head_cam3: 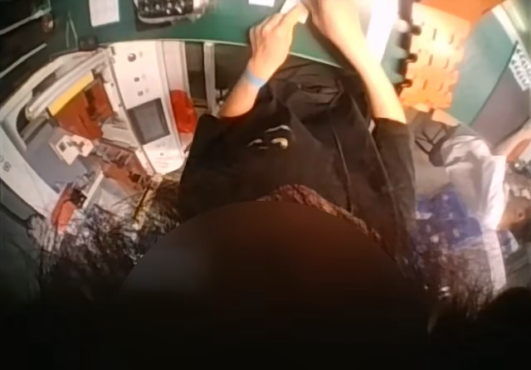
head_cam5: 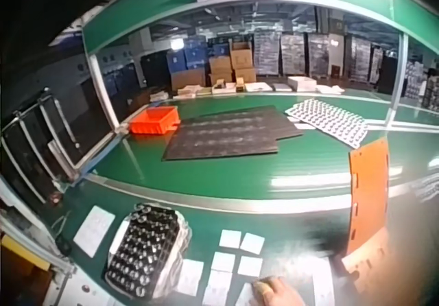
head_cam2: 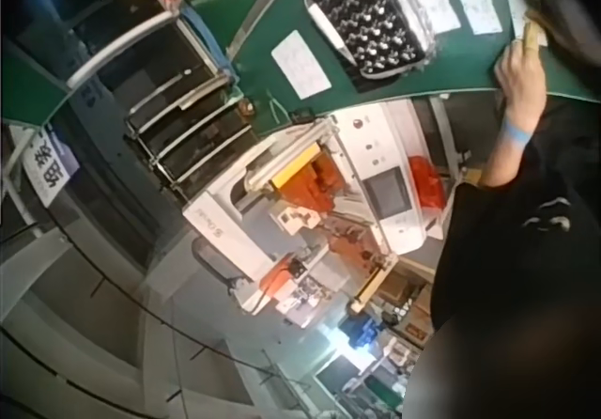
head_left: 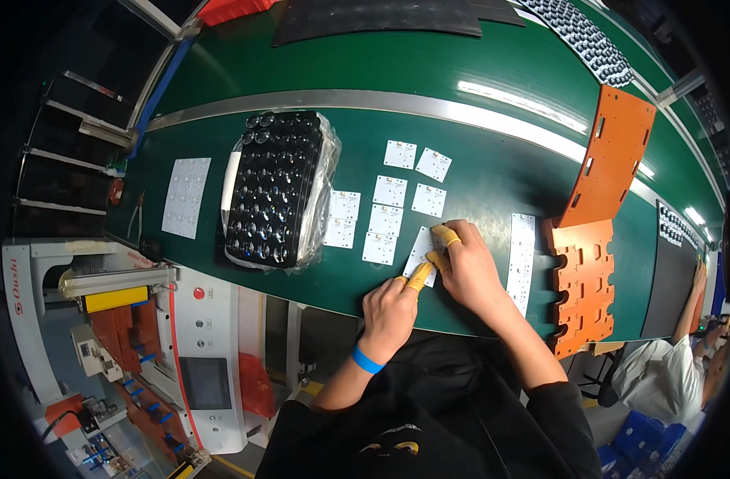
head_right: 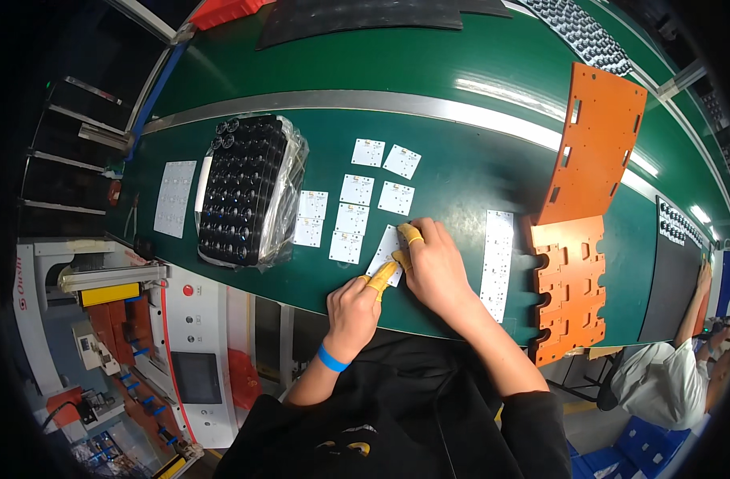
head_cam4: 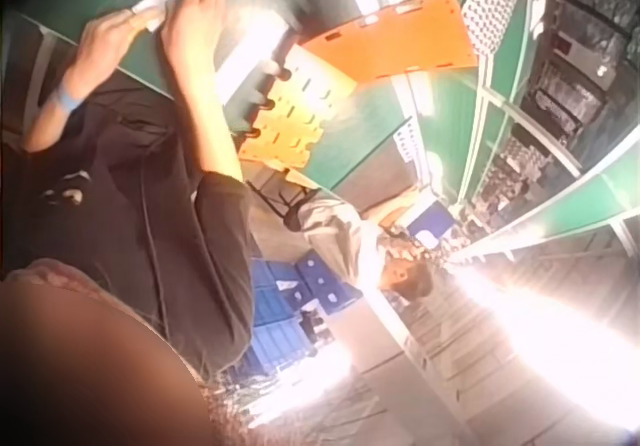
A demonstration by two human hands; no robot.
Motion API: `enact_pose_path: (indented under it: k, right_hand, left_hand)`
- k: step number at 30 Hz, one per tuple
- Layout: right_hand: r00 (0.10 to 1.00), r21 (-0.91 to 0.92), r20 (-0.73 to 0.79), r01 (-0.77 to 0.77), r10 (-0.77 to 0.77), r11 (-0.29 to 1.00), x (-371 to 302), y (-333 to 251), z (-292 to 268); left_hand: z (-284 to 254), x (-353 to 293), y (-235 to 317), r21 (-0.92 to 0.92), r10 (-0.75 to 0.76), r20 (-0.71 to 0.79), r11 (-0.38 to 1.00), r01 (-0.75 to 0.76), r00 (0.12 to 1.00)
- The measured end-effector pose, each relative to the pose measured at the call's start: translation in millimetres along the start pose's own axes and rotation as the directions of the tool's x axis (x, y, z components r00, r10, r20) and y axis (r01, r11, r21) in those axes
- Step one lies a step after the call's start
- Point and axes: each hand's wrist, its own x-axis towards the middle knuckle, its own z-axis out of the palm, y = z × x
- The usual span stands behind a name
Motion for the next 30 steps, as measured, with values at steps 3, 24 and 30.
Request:
enact_pose_path:
  k: [3,24,30]
  right_hand:
    - [0.999,0.023,-0.034,-0.042,0.043,0.999,-2,0,5]
    - [0.987,-0.157,-0.030,0.154,-0.160,0.976,27,10,-2]
    - [0.986,-0.197,0.003,0.162,-0.164,0.967,34,16,-5]
  left_hand:
    - [-2,4,0,0.002,0.009,0.013,1.000,-0.009,1.000]
    - [6,-32,19,0.200,0.074,0.068,0.976,-0.086,0.995]
    - [6,-24,18,0.238,0.046,0.099,0.969,-0.069,0.994]
